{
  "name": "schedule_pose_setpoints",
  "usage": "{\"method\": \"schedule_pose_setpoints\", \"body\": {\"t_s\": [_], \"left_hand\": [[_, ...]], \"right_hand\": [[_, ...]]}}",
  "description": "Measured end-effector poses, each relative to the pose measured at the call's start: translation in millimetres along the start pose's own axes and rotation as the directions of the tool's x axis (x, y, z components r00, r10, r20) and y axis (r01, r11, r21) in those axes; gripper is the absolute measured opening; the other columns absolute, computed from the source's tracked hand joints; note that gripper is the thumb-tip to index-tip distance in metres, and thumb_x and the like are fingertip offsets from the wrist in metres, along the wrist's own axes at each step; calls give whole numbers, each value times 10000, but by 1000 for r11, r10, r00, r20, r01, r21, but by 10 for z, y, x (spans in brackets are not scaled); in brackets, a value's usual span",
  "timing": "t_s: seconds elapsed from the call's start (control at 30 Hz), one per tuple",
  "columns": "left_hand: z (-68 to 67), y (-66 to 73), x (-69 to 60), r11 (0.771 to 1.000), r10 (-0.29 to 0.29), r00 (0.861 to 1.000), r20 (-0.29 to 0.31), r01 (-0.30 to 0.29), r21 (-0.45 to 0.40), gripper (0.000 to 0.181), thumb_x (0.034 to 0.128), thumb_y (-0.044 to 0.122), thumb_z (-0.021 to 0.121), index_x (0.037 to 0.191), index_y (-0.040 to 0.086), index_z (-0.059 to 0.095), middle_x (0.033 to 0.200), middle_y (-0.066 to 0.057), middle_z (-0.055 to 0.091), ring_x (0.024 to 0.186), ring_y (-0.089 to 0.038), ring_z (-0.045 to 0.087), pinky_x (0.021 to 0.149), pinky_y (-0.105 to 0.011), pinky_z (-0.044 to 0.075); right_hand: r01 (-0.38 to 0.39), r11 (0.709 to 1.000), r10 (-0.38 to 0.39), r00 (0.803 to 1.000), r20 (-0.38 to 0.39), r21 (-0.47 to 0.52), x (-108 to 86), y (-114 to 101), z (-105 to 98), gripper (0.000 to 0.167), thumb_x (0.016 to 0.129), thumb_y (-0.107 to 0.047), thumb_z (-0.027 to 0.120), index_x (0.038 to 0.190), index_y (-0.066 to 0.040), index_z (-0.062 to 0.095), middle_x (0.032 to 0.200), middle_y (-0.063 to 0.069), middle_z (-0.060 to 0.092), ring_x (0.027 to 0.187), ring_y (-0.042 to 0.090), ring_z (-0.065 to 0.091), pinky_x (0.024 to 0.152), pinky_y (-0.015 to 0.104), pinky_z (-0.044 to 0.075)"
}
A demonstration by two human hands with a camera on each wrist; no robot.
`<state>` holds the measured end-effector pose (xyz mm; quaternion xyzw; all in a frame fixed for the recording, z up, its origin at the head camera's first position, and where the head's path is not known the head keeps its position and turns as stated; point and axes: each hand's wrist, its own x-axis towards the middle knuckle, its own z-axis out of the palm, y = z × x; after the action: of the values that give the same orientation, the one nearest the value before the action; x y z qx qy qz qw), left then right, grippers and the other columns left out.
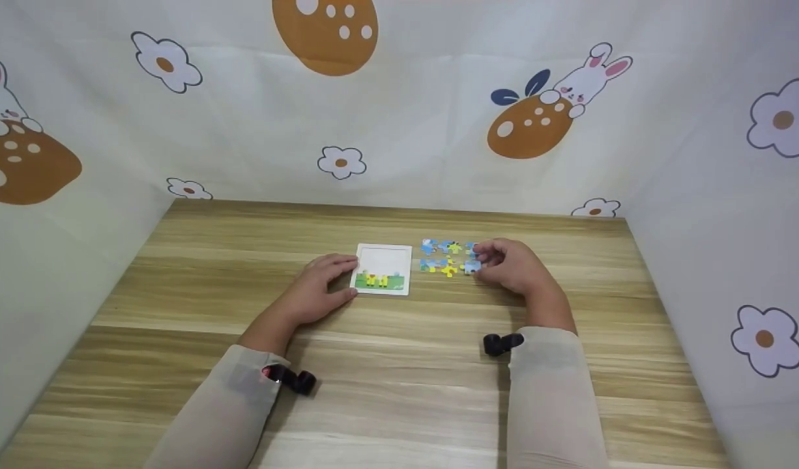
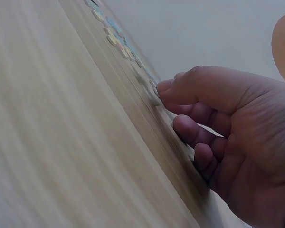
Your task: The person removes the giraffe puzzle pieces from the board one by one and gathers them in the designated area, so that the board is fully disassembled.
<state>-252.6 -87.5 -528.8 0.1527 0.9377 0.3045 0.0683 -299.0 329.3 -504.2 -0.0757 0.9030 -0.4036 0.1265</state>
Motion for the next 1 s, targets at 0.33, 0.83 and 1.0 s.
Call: {"method": "schedule_pose_setpoints", "body": {"t_s": [0.33, 0.83, 1.0], "left_hand": [[5, 13, 7, 1000, -6, 1000, -3, 6, 2, 613, 1022, 428, 704, 1584, 243, 545, 1681, 68, 473, 1636, -267, 294, 1338, -590, 215], [3, -5, 8, 1000, 1, 1000, -9, -1, 4, 601, 1020, 419, 709, 1571, 229, 560, 1671, 65, 487, 1627, -260, 317, 1351, -536, 211], [-6, 7, 19, 1000, 6, 1000, -6, -6, -2, 600, 1018, 426, 711, 1567, 232, 565, 1669, 62, 489, 1624, -269, 319, 1348, -550, 205]], "right_hand": [[-30, 1000, 30, 998, -59, 2, -6, -71, 27, 440, 950, -238, 796, 1365, -126, 704, 1282, 121, 696, 1076, 209, 609, 837, 175, 529], [93, 996, -92, 994, -58, 0, 192, -876, 645, 346, 999, -157, 714, 1338, -88, 728, 1226, 113, 721, 1007, 233, 630, 792, 264, 536], [125, 992, -125, 992, -19, 6, 259, -1145, 886, 332, 1000, -163, 711, 1326, -109, 744, 1186, 68, 727, 1038, 227, 648, 876, 302, 531]]}}
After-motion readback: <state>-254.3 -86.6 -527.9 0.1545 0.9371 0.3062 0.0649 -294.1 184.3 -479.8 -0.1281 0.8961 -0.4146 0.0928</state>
